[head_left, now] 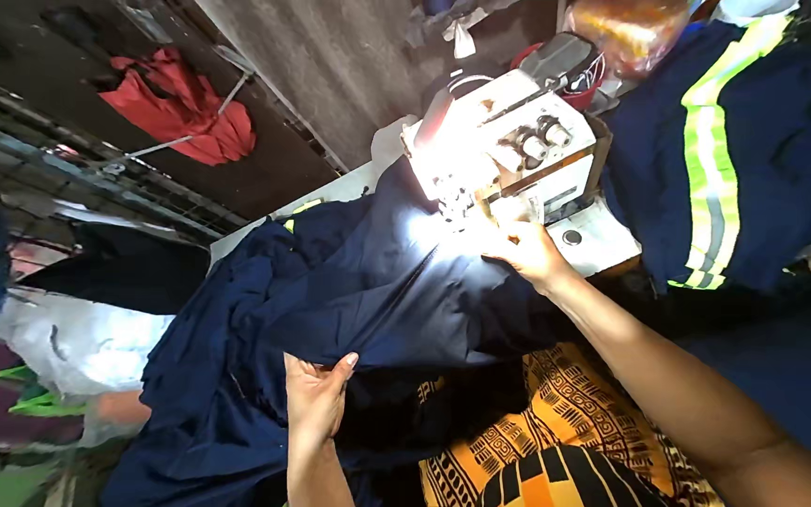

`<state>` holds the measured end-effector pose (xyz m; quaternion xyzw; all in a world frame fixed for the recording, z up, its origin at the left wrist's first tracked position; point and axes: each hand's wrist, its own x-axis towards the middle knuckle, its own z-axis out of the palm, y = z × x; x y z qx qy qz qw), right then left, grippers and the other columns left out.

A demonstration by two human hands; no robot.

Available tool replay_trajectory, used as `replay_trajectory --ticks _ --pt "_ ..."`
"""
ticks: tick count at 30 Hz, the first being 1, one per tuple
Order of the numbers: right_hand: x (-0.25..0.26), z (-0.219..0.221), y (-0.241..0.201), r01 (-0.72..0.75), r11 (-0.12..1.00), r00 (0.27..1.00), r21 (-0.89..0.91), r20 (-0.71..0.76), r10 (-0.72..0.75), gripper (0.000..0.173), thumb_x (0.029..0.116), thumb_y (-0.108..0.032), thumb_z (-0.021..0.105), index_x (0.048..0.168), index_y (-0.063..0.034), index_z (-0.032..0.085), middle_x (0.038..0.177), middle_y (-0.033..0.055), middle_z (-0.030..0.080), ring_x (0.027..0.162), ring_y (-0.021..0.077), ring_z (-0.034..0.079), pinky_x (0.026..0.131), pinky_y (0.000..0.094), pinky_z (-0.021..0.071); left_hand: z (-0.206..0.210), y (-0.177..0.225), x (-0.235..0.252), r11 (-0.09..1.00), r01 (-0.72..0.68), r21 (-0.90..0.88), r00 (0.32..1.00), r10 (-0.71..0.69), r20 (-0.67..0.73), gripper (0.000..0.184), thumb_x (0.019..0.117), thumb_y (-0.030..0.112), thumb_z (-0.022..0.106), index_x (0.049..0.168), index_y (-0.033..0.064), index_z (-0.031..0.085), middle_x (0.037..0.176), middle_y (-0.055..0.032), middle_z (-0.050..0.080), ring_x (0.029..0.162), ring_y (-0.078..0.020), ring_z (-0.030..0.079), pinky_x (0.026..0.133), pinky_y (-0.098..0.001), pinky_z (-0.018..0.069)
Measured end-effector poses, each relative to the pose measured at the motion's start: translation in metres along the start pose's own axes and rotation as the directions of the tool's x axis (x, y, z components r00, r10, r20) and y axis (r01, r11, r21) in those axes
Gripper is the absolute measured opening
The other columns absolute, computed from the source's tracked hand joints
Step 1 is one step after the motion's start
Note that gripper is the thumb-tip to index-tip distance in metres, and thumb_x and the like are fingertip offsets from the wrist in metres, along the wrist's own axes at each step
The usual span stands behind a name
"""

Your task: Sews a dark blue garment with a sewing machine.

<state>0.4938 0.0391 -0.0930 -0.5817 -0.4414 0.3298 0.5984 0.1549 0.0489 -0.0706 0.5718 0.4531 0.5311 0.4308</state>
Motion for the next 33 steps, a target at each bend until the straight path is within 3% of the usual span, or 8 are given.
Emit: replay_trajectory --ticks 8,11,13,17,20,22,26,33 --pt "-0.006 0.030 -0.004 0.081 0.987 0.977 -0.141 -0.187 -0.107 0.019 0.0862 -0.019 0.081 0.091 -0.0028 0.072 0.072 0.0053 0.063 0.065 0.0155 0.059 0.063 0.0395 0.0512 -0.011 0.042 0.116 0.887 -0.188 0.422 0.981 0.189 0.040 0.074 0.0772 -0.008 0.073 0.145 -0.0001 0.043 0.110 -0.0036 0.062 0.090 -0.0043 0.065 0.078 -0.0259 0.0588" --pt "-0.022 0.043 0.000 0.053 0.990 0.969 -0.133 -0.233 -0.083 0.021 0.0884 -0.022 0.079 0.092 -0.0028 0.071 0.075 0.0061 0.064 0.069 0.0152 0.061 0.067 0.0382 0.0533 0.011 0.046 0.162 0.683 -0.164 0.712 0.985 0.158 0.075 0.085 0.0918 0.000 0.069 0.162 0.0090 0.021 0.113 -0.0213 0.066 0.089 -0.0258 0.066 0.084 -0.0462 0.0553" --pt "-0.039 0.046 0.011 0.058 0.985 0.971 -0.162 -0.220 -0.094 0.025 0.0908 -0.025 0.075 0.086 -0.0016 0.068 0.074 0.0051 0.061 0.067 0.0106 0.057 0.066 0.0295 0.0505 0.026 0.047 0.159 0.624 -0.106 0.774 0.993 0.099 0.056 0.079 0.0998 0.006 0.062 0.163 0.0089 0.015 0.128 -0.0248 0.066 0.105 -0.0381 0.071 0.093 -0.0565 0.0550" --pt "-0.077 0.031 0.035 0.063 0.971 0.990 -0.229 -0.110 -0.090 0.028 0.0927 -0.024 0.072 0.098 0.0034 0.072 0.088 0.0131 0.070 0.079 0.0168 0.067 0.076 0.0325 0.0559 0.045 0.029 0.061 0.767 -0.098 0.634 0.986 0.159 -0.039 0.067 0.1028 0.030 0.056 0.156 -0.0006 0.029 0.118 -0.0229 0.063 0.091 -0.0263 0.067 0.076 -0.0443 0.0575" --pt "-0.088 0.020 0.039 0.130 0.951 0.967 -0.280 -0.176 -0.184 0.029 0.0907 -0.022 0.073 0.109 0.0005 0.072 0.097 0.0118 0.072 0.085 0.0162 0.069 0.079 0.0302 0.0581 0.059 -0.002 0.010 0.801 0.149 0.580 0.988 -0.090 -0.129 0.062 0.1013 0.034 0.060 0.145 -0.0058 0.043 0.116 -0.0248 0.065 0.100 -0.0267 0.065 0.087 -0.0451 0.0525" --pt "-0.082 0.013 0.032 0.141 0.946 0.951 -0.290 -0.227 -0.211 0.032 0.0894 -0.022 0.074 0.113 -0.0004 0.070 0.101 0.0130 0.070 0.086 0.0172 0.068 0.076 0.0303 0.0577 0.061 -0.011 0.012 0.820 0.240 0.520 0.970 -0.183 -0.158 0.055 0.0981 0.026 0.068 0.140 -0.0054 0.049 0.117 -0.0228 0.066 0.104 -0.0242 0.065 0.092 -0.0417 0.0520" --pt "-0.063 0.006 0.019 0.104 0.966 0.951 -0.237 -0.260 -0.166 0.029 0.0885 -0.015 0.077 0.113 -0.0024 0.068 0.102 0.0119 0.069 0.086 0.0167 0.067 0.076 0.0323 0.0573 0.054 -0.006 0.024 0.957 0.225 0.184 0.970 -0.202 -0.139 0.044 0.0881 -0.009 0.068 0.130 -0.0057 0.053 0.101 -0.0097 0.068 0.088 -0.0085 0.068 0.078 -0.0248 0.0575" --pt "-0.037 0.022 0.007 0.109 0.953 0.972 -0.282 -0.171 -0.162 0.028 0.0876 -0.026 0.080 0.094 0.0005 0.072 0.090 0.0145 0.070 0.082 0.0268 0.069 0.076 0.0477 0.0573 0.044 -0.009 0.022 0.970 0.216 -0.115 0.970 -0.227 -0.090 0.073 0.0828 -0.022 0.057 0.147 0.0041 0.037 0.111 -0.0067 0.065 0.090 -0.0095 0.069 0.072 -0.0242 0.0594"
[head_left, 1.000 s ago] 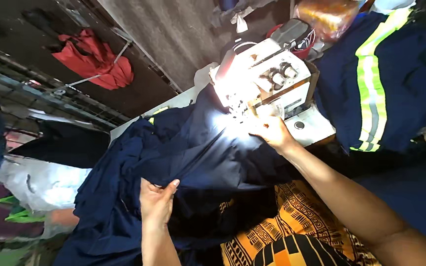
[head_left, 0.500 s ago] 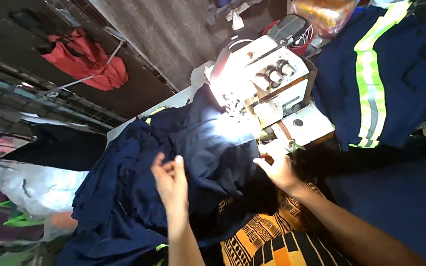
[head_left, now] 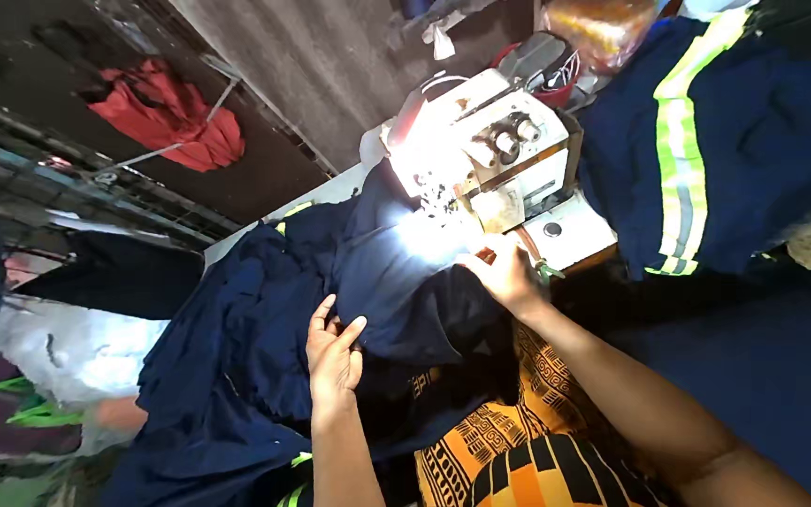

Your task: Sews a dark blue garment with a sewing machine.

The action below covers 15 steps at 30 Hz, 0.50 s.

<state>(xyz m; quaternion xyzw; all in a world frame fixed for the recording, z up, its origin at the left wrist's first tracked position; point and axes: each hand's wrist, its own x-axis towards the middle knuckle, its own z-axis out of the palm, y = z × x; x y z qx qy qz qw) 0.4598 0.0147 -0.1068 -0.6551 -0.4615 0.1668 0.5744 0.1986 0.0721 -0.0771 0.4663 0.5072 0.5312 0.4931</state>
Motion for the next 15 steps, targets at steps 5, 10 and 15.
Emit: replay_trajectory --ticks 5,10,15 --pt "-0.004 -0.003 -0.015 0.016 0.996 0.999 0.084 0.040 -0.020 0.018 0.0895 -0.016 0.077 0.086 -0.0024 0.067 0.074 0.0058 0.063 0.068 0.0139 0.061 0.066 0.0341 0.0525 -0.006 0.004 0.002 0.996 -0.082 -0.039 0.996 0.084 0.028 0.083 0.0798 -0.023 0.058 0.152 0.0065 0.029 0.102 -0.0014 0.066 0.084 -0.0065 0.069 0.070 -0.0217 0.0598" --pt "-0.003 0.007 0.008 -0.162 0.932 0.985 0.323 0.115 0.131 0.019 0.0889 -0.013 0.077 0.081 -0.0012 0.064 0.071 0.0019 0.058 0.064 0.0055 0.054 0.063 0.0230 0.0471 -0.009 -0.005 0.011 0.994 -0.084 0.068 0.996 0.085 -0.001 0.086 0.0778 -0.022 0.062 0.153 0.0051 0.031 0.083 0.0021 0.063 0.067 -0.0043 0.065 0.060 -0.0188 0.0564" --pt "0.002 0.005 0.012 -0.301 0.892 0.952 0.336 0.162 0.260 0.029 0.0840 -0.009 0.082 0.106 0.0031 0.067 0.073 0.0031 0.064 0.062 0.0066 0.057 0.061 0.0242 0.0507 -0.010 -0.006 0.007 0.987 -0.058 0.148 0.998 0.059 -0.006 0.084 0.0789 -0.019 0.065 0.153 0.0054 0.035 0.078 0.0023 0.063 0.062 -0.0048 0.063 0.056 -0.0188 0.0551"
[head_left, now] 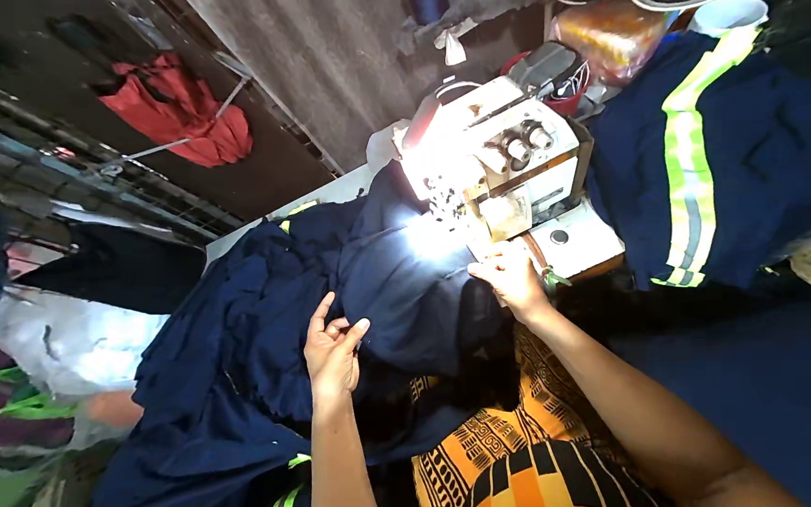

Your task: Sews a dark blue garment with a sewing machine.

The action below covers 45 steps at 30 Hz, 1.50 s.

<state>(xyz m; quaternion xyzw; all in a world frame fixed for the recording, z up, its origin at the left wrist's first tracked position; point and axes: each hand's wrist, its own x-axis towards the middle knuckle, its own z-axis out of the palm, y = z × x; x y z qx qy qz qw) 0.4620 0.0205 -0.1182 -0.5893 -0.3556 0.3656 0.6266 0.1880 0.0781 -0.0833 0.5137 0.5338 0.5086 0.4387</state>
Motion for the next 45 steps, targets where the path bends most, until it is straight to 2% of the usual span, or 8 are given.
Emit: replay_trajectory --ticks 4,15,25,31,34,38,42,45 --pt "-0.001 -0.016 -0.004 -0.105 0.981 0.969 -0.161 0.205 0.137 0.020 0.0928 -0.016 0.074 0.088 0.0022 0.067 0.070 0.0023 0.058 0.056 0.0061 0.053 0.057 0.0231 0.0488 -0.002 0.001 -0.004 0.999 -0.033 -0.024 0.999 0.033 0.005 0.083 0.0777 -0.020 0.065 0.152 0.0034 0.037 0.078 0.0039 0.062 0.062 -0.0041 0.063 0.055 -0.0182 0.0548" --pt "0.008 -0.009 -0.017 0.171 0.961 0.983 -0.218 0.098 -0.153 0.024 0.0894 -0.015 0.076 0.073 -0.0031 0.063 0.061 0.0001 0.054 0.054 0.0062 0.050 0.055 0.0256 0.0461 -0.005 0.021 0.023 0.979 -0.191 -0.071 0.980 0.195 0.047 0.077 0.0755 -0.021 0.065 0.145 0.0035 0.042 0.078 0.0082 0.063 0.067 -0.0026 0.064 0.063 -0.0189 0.0580" --pt "0.009 0.009 -0.022 0.186 0.944 0.979 -0.272 -0.031 -0.202 0.020 0.0942 -0.016 0.072 0.082 -0.0008 0.069 0.073 0.0067 0.063 0.065 0.0142 0.059 0.064 0.0356 0.0515 0.014 0.021 0.056 0.952 -0.298 0.063 0.949 0.303 -0.082 0.085 0.0787 -0.018 0.070 0.153 0.0033 0.034 0.109 -0.0063 0.064 0.088 -0.0061 0.066 0.077 -0.0219 0.0574" --pt "-0.017 0.007 -0.007 0.075 0.955 0.996 -0.287 0.058 -0.060 0.039 0.0969 -0.026 0.070 0.125 -0.0001 0.062 0.094 0.0115 0.070 0.082 0.0181 0.067 0.081 0.0387 0.0554 0.018 0.009 -0.010 0.902 -0.073 0.424 0.997 0.072 0.020 0.091 0.0881 0.018 0.077 0.159 0.0008 0.023 0.121 -0.0228 0.065 0.097 -0.0177 0.066 0.086 -0.0342 0.0551" --pt "-0.055 -0.003 0.011 0.069 0.984 0.992 -0.165 0.112 -0.051 0.031 0.0907 -0.024 0.075 0.090 0.0056 0.066 0.121 0.0172 0.064 0.096 0.0114 0.062 0.085 0.0269 0.0525 0.010 0.007 -0.011 0.916 -0.108 0.387 0.993 0.114 0.008 0.088 0.0832 0.006 0.079 0.157 0.0033 0.031 0.119 -0.0154 0.060 0.077 -0.0074 0.057 0.068 -0.0228 0.0490" --pt "-0.121 -0.024 0.046 -0.046 0.999 0.976 -0.015 0.211 0.048 0.060 0.0849 -0.012 0.078 0.135 0.0025 0.049 0.109 0.0072 0.069 0.082 0.0082 0.068 0.076 0.0263 0.0591 -0.001 0.012 -0.007 0.955 -0.196 0.221 0.980 0.199 0.007 0.087 0.0797 -0.008 0.073 0.155 0.0004 0.031 0.103 -0.0053 0.064 0.074 -0.0010 0.063 0.067 -0.0152 0.0547" --pt "-0.144 -0.038 0.084 -0.396 0.917 0.900 0.038 0.215 0.380 0.041 0.0860 -0.006 0.075 0.121 -0.0003 0.055 0.082 0.0027 0.066 0.074 0.0099 0.066 0.072 0.0290 0.0566 -0.001 0.007 -0.002 0.951 -0.217 0.220 0.976 0.217 0.024 0.086 0.0792 -0.011 0.072 0.155 0.0004 0.031 0.089 -0.0003 0.066 0.072 -0.0012 0.066 0.067 -0.0161 0.0562" --pt "-0.115 -0.035 0.101 -0.464 0.886 0.877 0.005 0.141 0.459 0.046 0.0895 -0.006 0.073 0.129 0.0059 0.052 0.091 0.0110 0.065 0.080 0.0158 0.063 0.076 0.0352 0.0555 0.005 0.005 0.000 0.953 -0.197 0.230 0.979 0.202 0.003 0.083 0.0808 -0.014 0.069 0.154 -0.0004 0.032 0.091 -0.0015 0.066 0.074 -0.0008 0.065 0.069 -0.0161 0.0556"
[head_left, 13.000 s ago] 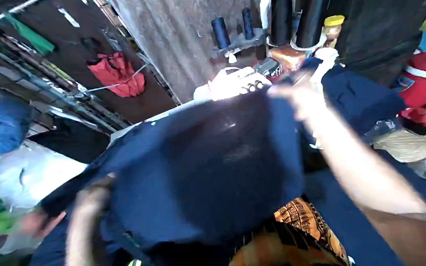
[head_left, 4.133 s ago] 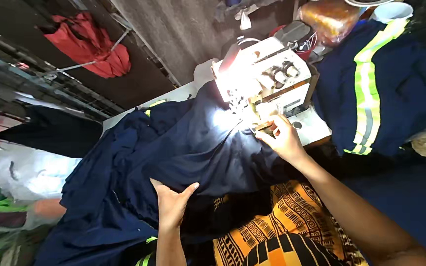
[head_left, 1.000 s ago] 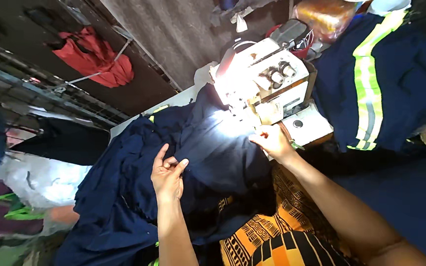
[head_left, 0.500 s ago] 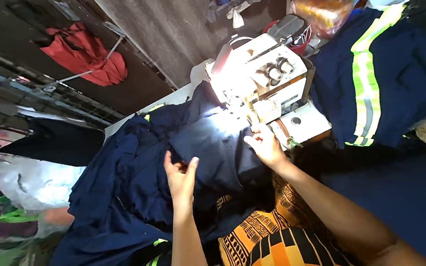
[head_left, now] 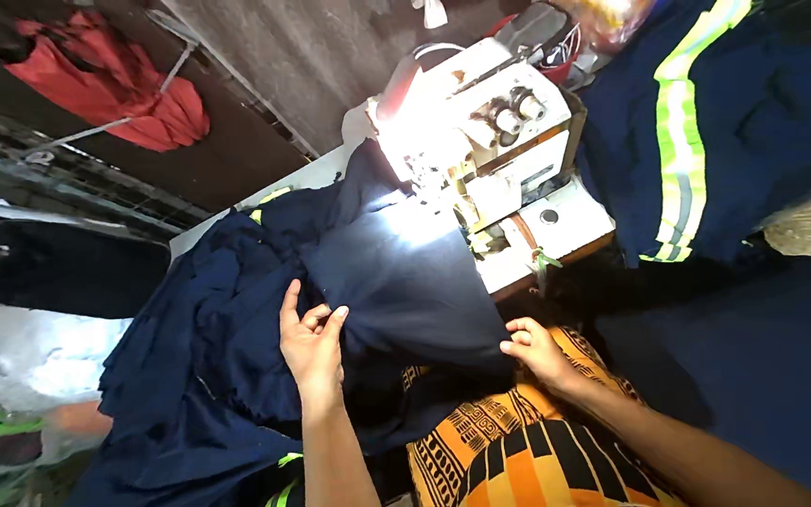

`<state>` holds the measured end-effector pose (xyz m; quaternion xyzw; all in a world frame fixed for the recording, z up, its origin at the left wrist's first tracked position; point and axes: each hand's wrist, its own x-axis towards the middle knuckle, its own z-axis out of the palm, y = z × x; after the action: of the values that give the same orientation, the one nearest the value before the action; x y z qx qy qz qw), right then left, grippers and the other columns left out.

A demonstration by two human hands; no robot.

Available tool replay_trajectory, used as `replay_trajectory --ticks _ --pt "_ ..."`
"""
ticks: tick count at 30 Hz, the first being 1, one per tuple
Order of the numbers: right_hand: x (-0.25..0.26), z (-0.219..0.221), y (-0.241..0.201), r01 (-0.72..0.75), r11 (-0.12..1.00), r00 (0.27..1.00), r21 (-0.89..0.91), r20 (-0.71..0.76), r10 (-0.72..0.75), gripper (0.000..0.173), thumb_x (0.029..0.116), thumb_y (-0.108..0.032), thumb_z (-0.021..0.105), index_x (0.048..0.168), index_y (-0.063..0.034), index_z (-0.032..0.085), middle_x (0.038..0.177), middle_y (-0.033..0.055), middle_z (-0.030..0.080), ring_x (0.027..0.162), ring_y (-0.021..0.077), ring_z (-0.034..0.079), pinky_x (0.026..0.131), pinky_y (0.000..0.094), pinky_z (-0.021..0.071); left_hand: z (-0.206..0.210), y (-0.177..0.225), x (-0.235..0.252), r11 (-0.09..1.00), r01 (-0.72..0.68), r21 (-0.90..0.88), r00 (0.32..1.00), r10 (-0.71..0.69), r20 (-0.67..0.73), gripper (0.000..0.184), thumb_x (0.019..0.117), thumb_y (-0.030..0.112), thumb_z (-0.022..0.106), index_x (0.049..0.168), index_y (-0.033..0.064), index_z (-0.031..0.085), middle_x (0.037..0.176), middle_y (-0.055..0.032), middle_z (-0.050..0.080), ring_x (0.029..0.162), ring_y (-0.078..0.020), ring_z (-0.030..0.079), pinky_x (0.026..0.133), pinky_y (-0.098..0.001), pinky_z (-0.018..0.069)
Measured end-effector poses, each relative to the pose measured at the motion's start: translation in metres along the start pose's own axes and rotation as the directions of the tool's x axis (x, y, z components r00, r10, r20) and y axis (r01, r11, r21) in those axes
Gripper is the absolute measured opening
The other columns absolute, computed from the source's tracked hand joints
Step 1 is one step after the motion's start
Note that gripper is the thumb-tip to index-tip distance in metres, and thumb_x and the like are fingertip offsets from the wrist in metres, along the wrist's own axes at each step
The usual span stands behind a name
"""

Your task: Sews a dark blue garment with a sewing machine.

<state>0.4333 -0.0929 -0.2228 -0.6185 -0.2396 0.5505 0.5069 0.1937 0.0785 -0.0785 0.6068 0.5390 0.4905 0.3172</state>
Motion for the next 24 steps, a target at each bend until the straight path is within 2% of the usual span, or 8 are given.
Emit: replay_trajectory --ticks 2,5,7,11,15,21,24 --pt "0.027 0.001 -0.003 0.015 0.999 1.000 -0.049 -0.023 -0.016 0.048 0.0883 -0.005 0.074 0.132 0.0056 0.057 0.109 0.0173 0.069 0.096 0.0204 0.067 0.089 0.0390 0.0559 0.003 -0.001 0.001 1.000 0.015 -0.007 1.000 -0.015 -0.021 0.083 0.0801 -0.016 0.069 0.153 -0.0004 0.034 0.092 -0.0024 0.067 0.074 -0.0012 0.065 0.069 -0.0163 0.0557" --pt "0.053 0.002 -0.006 0.075 0.988 0.995 -0.138 0.077 -0.065 0.032 0.0889 -0.007 0.075 0.119 0.0015 0.069 0.110 0.0129 0.071 0.101 0.0148 0.067 0.093 0.0349 0.0543 0.001 -0.002 0.002 0.999 0.019 -0.034 0.999 -0.020 -0.029 0.081 0.0805 -0.017 0.069 0.152 -0.0007 0.035 0.093 -0.0027 0.066 0.076 -0.0014 0.065 0.069 -0.0164 0.0559" --pt "0.058 0.002 -0.002 0.083 0.979 0.990 -0.184 0.132 -0.059 0.018 0.0900 -0.010 0.075 0.103 0.0015 0.071 0.096 0.0091 0.069 0.088 0.0121 0.062 0.084 0.0335 0.0523 -0.003 -0.004 0.004 0.999 -0.020 -0.046 1.000 0.019 -0.017 0.079 0.0805 -0.016 0.068 0.151 -0.0011 0.036 0.091 -0.0014 0.067 0.075 -0.0015 0.066 0.069 -0.0166 0.0560" --pt "0.043 0.002 0.011 0.145 0.968 0.989 -0.203 0.061 -0.136 0.019 0.0897 -0.015 0.075 0.089 0.0032 0.072 0.077 0.0071 0.068 0.069 0.0117 0.062 0.071 0.0337 0.0543 -0.008 -0.001 0.010 0.992 -0.108 -0.072 0.994 0.109 0.018 0.079 0.0772 -0.014 0.069 0.149 -0.0023 0.038 0.087 0.0032 0.068 0.075 -0.0009 0.067 0.071 -0.0170 0.0572" --pt "0.015 0.009 -0.010 0.230 0.964 0.973 -0.133 0.022 -0.229 0.014 0.0913 -0.011 0.073 0.093 0.0025 0.071 0.082 0.0058 0.069 0.066 0.0086 0.066 0.067 0.0268 0.0591 -0.010 0.007 0.025 0.977 -0.158 -0.142 0.985 0.166 0.049 0.074 0.0804 -0.012 0.066 0.148 0.0019 0.038 0.083 0.0096 0.066 0.074 -0.0006 0.066 0.072 -0.0190 0.0580" --pt "0.008 0.012 -0.069 0.358 0.916 0.931 -0.181 0.000 -0.364 0.014 0.0922 -0.015 0.072 0.089 -0.0018 0.069 0.076 0.0013 0.067 0.058 0.0055 0.064 0.059 0.0234 0.0581 -0.012 0.039 0.077 0.959 -0.209 -0.192 0.969 0.230 0.092 0.076 0.0820 -0.015 0.066 0.149 0.0118 0.040 0.084 0.0114 0.065 0.072 -0.0014 0.065 0.070 -0.0211 0.0579" --pt "0.017 0.016 -0.098 0.411 0.868 0.900 -0.280 -0.028 -0.435 0.020 0.0932 -0.020 0.071 0.088 -0.0011 0.070 0.077 0.0040 0.069 0.063 0.0081 0.066 0.065 0.0271 0.0583 -0.011 0.052 0.109 0.959 -0.232 -0.161 0.961 0.252 0.118 0.075 0.0837 -0.013 0.067 0.149 0.0110 0.038 0.086 0.0107 0.065 0.073 -0.0015 0.065 0.071 -0.0218 0.0574"
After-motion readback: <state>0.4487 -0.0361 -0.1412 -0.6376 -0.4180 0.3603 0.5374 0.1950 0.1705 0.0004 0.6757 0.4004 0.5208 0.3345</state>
